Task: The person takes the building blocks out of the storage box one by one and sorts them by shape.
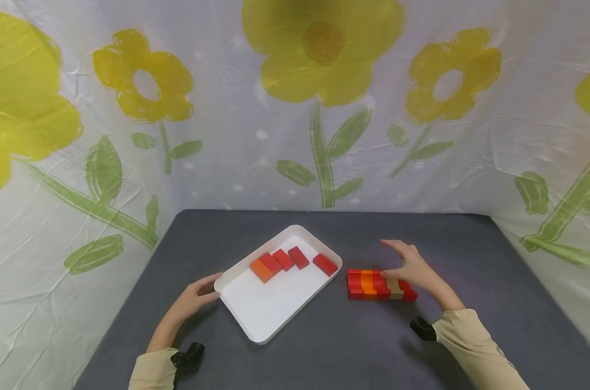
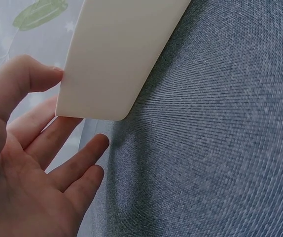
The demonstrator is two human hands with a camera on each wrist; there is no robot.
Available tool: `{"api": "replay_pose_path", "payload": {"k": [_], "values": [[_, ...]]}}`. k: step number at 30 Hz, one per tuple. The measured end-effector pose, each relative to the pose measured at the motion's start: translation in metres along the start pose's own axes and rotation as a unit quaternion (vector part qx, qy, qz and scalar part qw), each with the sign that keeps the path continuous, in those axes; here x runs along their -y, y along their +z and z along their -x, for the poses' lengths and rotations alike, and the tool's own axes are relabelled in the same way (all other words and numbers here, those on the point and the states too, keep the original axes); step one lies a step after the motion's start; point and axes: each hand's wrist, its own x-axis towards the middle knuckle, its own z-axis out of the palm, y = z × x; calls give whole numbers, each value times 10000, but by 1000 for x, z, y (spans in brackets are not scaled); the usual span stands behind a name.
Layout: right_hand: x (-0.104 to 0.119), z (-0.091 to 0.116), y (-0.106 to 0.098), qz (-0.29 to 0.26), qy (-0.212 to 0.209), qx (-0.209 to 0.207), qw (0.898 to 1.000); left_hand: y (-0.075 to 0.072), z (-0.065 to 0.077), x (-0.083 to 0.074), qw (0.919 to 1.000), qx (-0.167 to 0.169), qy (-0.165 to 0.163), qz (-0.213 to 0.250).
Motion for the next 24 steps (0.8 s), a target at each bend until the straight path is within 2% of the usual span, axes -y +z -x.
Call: {"api": "replay_pose_path", "payload": {"k": [6, 12, 15, 19, 24], "values": [[27, -31, 17, -124, -510, 46, 9986, 0, -1, 2, 9999, 15, 127, 58], [50, -64, 43, -101, -1100, 115, 9938, 1, 0, 4, 9996, -4, 222, 176], [58, -79, 61, -217, -1072, 308, 9935, 0, 1, 4, 9997, 24, 179, 179], [65, -98, 85, -299, -748, 517, 9954, -1, 1, 3, 9998, 7, 146, 113], [66, -112, 113, -124, -654, 611, 9959, -1, 1, 2, 9996, 30, 256, 113]]}}
